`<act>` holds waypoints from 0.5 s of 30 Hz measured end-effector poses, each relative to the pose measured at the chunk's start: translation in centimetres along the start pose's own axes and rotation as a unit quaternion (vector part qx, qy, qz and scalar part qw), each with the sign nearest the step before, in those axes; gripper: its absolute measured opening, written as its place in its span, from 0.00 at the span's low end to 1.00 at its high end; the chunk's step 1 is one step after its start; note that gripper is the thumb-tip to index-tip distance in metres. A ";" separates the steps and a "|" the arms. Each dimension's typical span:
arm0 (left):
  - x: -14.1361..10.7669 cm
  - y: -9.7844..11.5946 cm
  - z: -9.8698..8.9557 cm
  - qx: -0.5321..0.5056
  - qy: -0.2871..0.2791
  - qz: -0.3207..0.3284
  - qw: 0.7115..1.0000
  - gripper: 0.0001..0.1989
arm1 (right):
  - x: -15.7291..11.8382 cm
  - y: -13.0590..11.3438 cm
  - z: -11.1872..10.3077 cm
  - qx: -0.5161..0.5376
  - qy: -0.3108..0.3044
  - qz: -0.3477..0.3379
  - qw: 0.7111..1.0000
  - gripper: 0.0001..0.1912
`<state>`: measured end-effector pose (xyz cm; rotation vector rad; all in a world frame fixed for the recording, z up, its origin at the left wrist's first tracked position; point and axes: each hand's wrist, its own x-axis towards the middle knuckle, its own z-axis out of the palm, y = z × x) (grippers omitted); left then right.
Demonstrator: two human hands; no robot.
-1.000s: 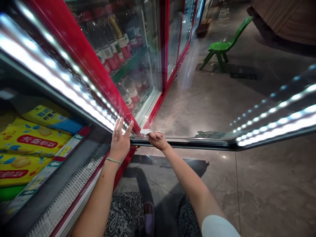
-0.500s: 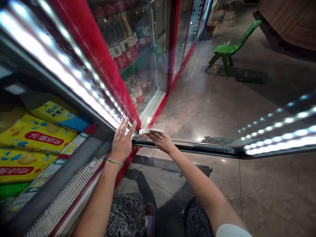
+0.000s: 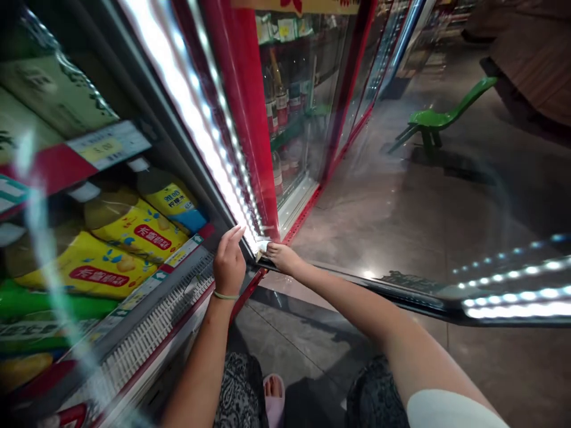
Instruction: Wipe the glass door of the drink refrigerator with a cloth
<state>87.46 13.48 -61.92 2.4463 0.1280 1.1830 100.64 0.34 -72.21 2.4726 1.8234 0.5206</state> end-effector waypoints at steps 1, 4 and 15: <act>0.1 -0.1 0.1 -0.006 0.008 -0.009 1.000 0.23 | 0.6 0.9 -2.4 -0.002 -0.002 -0.032 0.999 0.28; 0.4 0.0 0.4 -0.031 0.033 -0.023 0.999 0.22 | 2.2 5.0 -12.3 -0.017 0.027 -0.121 0.992 0.31; 3.3 3.0 0.5 -0.049 0.226 -0.047 0.972 0.21 | 5.3 8.5 -27.8 -0.146 0.162 -0.010 0.976 0.31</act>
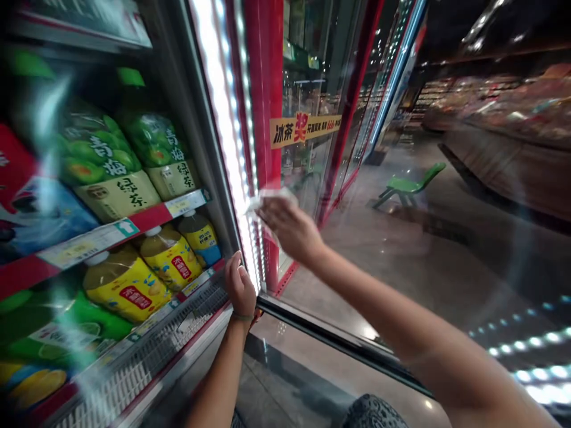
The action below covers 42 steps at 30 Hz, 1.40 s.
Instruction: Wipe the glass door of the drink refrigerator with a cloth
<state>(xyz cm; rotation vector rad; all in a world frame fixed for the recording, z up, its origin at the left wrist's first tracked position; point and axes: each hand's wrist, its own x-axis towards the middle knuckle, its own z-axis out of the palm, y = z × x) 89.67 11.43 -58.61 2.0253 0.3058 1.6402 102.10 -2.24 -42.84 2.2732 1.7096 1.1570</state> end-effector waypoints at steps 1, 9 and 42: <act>0.0 0.0 -0.2 -0.001 0.011 0.000 1.000 0.21 | -1.5 -2.2 2.0 -0.024 -0.059 -0.065 0.996 0.32; -0.2 -0.8 -2.9 0.006 0.036 -0.028 0.999 0.21 | -3.4 -6.7 4.2 -0.046 -0.112 -0.199 0.973 0.24; 8.4 18.0 1.2 -0.078 -0.132 0.223 0.963 0.34 | -17.2 5.9 -19.1 -0.181 0.068 0.169 0.966 0.25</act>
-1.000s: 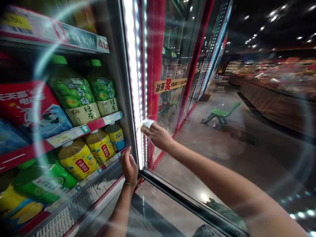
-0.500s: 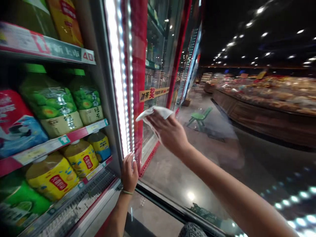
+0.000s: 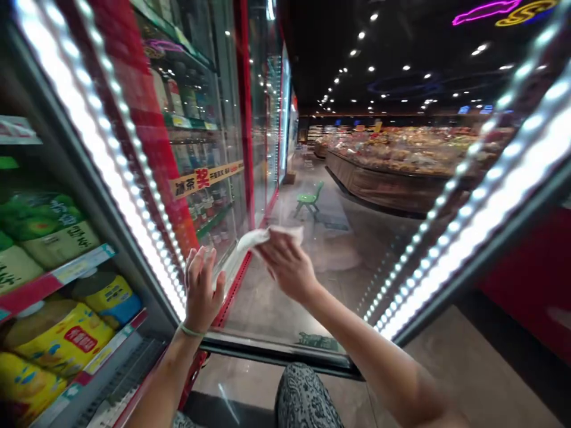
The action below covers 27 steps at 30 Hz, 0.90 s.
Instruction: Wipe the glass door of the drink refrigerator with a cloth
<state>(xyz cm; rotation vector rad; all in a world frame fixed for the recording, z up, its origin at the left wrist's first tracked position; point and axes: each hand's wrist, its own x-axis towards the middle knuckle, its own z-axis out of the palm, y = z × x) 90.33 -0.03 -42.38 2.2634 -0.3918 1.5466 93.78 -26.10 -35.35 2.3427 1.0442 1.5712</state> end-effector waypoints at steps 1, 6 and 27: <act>1.1 1.0 0.4 -0.004 -0.005 0.017 1.000 0.34 | -1.6 0.7 -0.3 0.010 -0.016 -0.032 0.999 0.24; 5.7 6.1 3.0 -0.019 -0.011 0.095 0.995 0.37 | -8.1 7.1 -3.1 -0.030 -0.012 0.119 0.992 0.22; 7.2 18.7 12.0 -0.017 -0.009 0.167 0.986 0.42 | -21.7 8.8 -1.5 -0.027 0.040 0.415 0.908 0.39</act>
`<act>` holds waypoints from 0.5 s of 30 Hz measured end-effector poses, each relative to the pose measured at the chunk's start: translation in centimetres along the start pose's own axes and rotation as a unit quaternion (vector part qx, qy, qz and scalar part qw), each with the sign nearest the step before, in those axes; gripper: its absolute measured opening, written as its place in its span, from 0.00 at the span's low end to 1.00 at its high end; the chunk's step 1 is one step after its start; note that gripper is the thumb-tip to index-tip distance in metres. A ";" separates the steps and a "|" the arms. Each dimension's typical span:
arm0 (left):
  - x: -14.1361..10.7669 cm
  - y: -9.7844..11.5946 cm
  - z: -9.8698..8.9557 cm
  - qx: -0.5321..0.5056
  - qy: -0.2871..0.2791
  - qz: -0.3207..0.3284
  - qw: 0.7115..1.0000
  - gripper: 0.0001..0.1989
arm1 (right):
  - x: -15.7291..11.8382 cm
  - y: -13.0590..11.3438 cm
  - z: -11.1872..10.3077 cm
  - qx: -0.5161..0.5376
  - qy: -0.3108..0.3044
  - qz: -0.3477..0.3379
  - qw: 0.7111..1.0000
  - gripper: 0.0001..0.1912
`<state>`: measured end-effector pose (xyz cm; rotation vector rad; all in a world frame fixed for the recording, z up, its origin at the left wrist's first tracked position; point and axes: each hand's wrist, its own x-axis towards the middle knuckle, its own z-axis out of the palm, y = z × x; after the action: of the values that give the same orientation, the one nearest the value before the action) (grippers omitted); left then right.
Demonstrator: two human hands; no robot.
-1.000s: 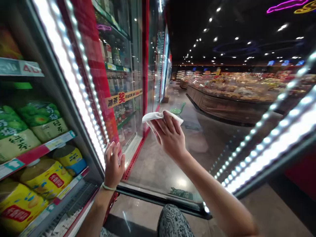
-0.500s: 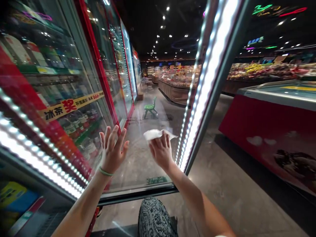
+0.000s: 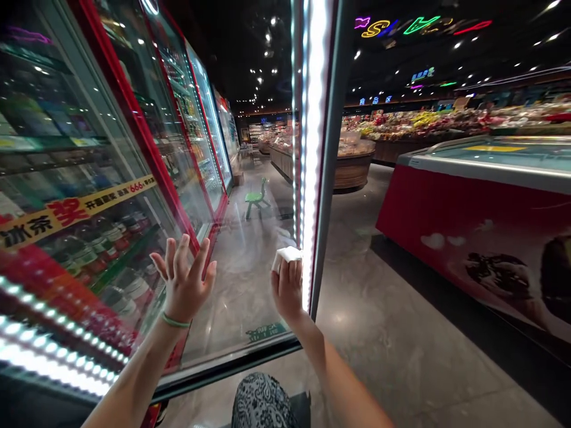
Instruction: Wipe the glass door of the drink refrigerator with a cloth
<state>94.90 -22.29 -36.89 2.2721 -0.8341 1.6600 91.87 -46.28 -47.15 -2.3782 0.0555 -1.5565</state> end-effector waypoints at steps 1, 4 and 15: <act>0.0 0.0 0.2 0.006 0.000 0.002 1.000 0.42 | 0.7 0.1 0.1 0.007 0.004 -0.001 1.000 0.39; 0.2 -0.3 0.6 0.018 0.002 0.010 1.000 0.42 | 4.0 -0.1 0.4 0.028 0.022 0.004 0.999 0.38; 3.3 -3.3 0.3 -0.028 -0.022 -0.036 0.999 0.30 | 12.5 -3.7 3.9 0.035 0.102 -0.017 0.994 0.35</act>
<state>97.61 -20.77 -33.44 2.2792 -0.7891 1.5420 100.02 -44.30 -36.51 -2.1701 0.0051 -1.7832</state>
